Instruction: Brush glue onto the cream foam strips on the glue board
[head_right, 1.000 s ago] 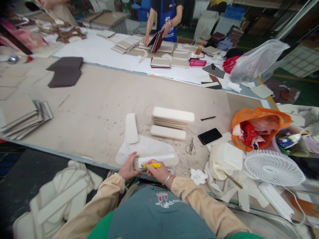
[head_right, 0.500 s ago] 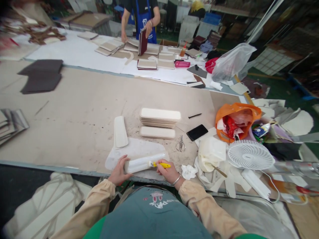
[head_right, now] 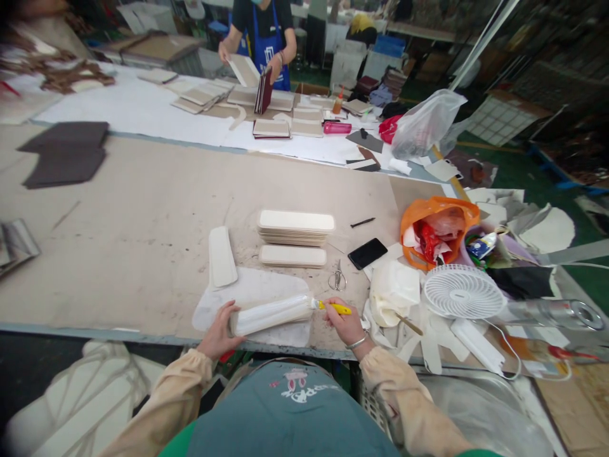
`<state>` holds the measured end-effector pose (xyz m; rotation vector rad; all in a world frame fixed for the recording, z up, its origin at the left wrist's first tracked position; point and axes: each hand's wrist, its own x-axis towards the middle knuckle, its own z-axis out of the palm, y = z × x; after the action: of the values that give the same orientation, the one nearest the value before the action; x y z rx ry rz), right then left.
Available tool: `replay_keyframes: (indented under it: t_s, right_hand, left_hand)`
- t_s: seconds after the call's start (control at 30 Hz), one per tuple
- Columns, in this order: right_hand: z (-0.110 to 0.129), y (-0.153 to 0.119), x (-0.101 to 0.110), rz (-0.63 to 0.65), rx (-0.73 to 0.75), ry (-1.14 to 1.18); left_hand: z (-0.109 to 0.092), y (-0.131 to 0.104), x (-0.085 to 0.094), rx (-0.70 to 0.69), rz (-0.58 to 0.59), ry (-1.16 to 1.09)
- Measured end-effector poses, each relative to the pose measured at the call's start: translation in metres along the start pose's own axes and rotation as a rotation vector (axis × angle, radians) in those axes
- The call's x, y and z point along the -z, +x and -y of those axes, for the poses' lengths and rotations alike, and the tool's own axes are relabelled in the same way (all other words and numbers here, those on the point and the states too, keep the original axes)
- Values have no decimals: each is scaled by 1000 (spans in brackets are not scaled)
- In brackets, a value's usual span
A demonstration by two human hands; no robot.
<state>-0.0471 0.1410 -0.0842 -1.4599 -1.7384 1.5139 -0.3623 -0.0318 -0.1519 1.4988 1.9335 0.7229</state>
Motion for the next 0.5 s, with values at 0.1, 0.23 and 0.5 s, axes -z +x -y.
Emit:
replay_keyframes:
  t_s: [0.1, 0.23, 0.5]
  right_hand:
    - [7, -2, -10, 0, 3, 35]
    - [14, -3, -30, 69, 23, 79]
    - [7, 4, -19, -22, -31, 73]
  left_hand:
    - [0, -1, 2, 6, -5, 0]
    - [2, -3, 6, 16, -11, 12]
    - [6, -5, 7, 40, -16, 23]
